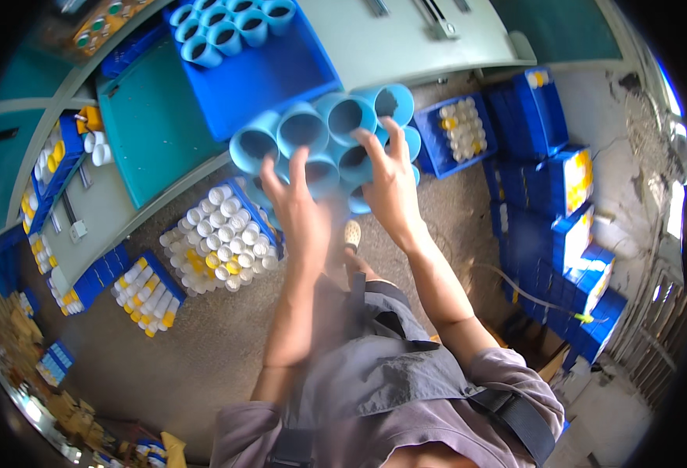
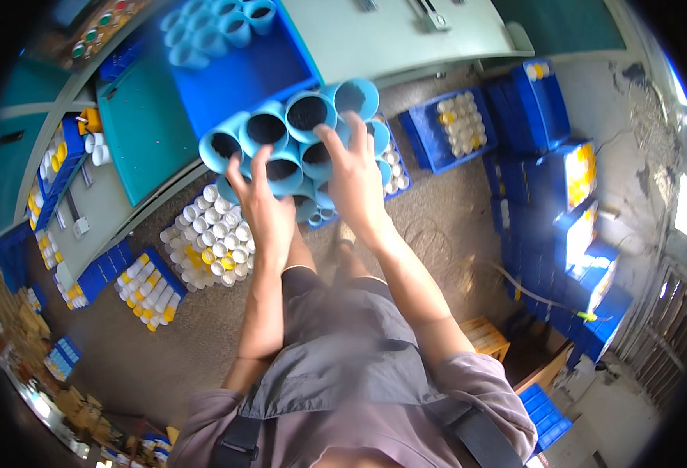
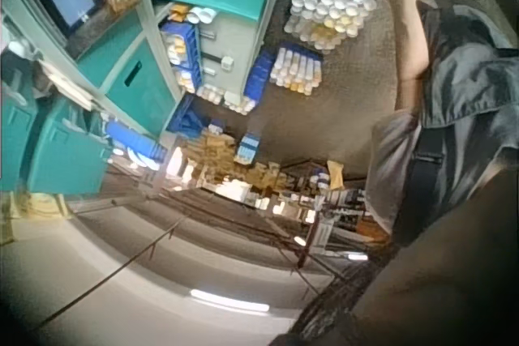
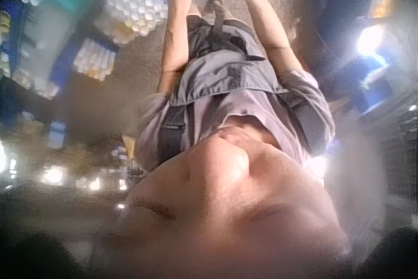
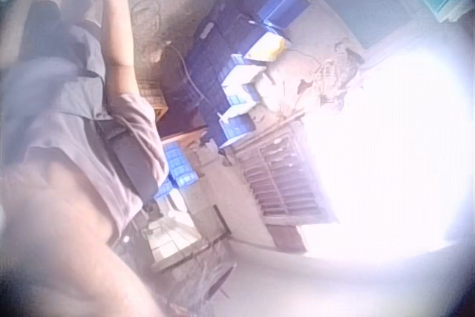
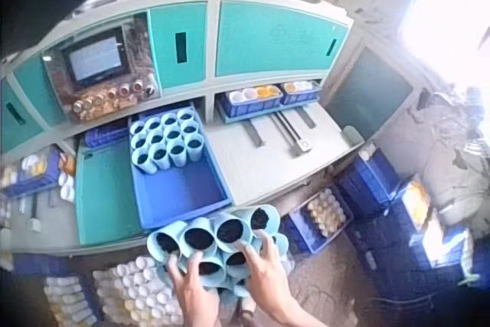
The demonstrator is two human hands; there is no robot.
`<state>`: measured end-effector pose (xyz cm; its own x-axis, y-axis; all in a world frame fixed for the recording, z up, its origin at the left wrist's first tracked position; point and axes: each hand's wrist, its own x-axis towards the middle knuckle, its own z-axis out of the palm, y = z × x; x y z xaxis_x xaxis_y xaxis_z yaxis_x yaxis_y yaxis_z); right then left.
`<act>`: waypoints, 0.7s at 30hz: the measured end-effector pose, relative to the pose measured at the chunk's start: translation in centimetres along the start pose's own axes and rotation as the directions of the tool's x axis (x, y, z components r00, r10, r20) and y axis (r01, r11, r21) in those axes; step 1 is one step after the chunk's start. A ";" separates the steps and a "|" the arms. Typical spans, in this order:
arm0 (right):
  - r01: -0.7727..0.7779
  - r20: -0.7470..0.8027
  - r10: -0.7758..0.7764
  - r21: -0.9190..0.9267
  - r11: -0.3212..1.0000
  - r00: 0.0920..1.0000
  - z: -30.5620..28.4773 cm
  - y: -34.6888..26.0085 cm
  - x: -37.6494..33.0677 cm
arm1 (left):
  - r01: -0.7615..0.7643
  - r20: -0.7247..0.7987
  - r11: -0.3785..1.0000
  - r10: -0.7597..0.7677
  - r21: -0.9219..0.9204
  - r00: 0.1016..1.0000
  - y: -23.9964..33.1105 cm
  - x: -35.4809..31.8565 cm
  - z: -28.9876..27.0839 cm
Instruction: The person uses a green handheld tool to scrape or clean the inside of small plastic cups arranged in blue trays, then places the cups into trays and stacks them. The person also uses a long flexible tube to blow air into the cups to remove debris, repeating the process across multiple trays.
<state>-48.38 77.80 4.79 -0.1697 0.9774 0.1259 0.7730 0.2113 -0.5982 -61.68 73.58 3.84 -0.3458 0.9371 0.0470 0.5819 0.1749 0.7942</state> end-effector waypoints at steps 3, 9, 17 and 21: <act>-0.130 0.144 0.135 -0.050 0.990 0.980 1.7 6.0 -7.3 | 0.111 0.180 0.993 -0.116 0.036 0.977 -3.3 -6.8 5.1; -0.464 0.486 0.518 -0.237 0.854 0.704 15.7 22.7 -18.9 | 0.355 0.553 0.892 -0.453 0.281 0.699 -20.1 -16.7 20.8; -0.464 0.463 0.488 -0.175 0.869 0.740 39.0 37.7 -24.8 | 0.276 0.454 0.931 -0.358 0.237 0.816 -42.1 -20.9 34.3; -0.333 0.483 0.378 -0.181 0.925 0.790 44.2 41.4 -24.1 | 0.237 0.394 0.933 -0.331 0.270 0.857 -47.3 -19.9 37.7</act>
<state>-39.29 62.85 -58.01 -0.1368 0.8498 -0.5090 0.8824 -0.1290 -0.4524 -54.57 58.01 -57.51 -0.1991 0.8644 -0.4618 0.6597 0.4667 0.5890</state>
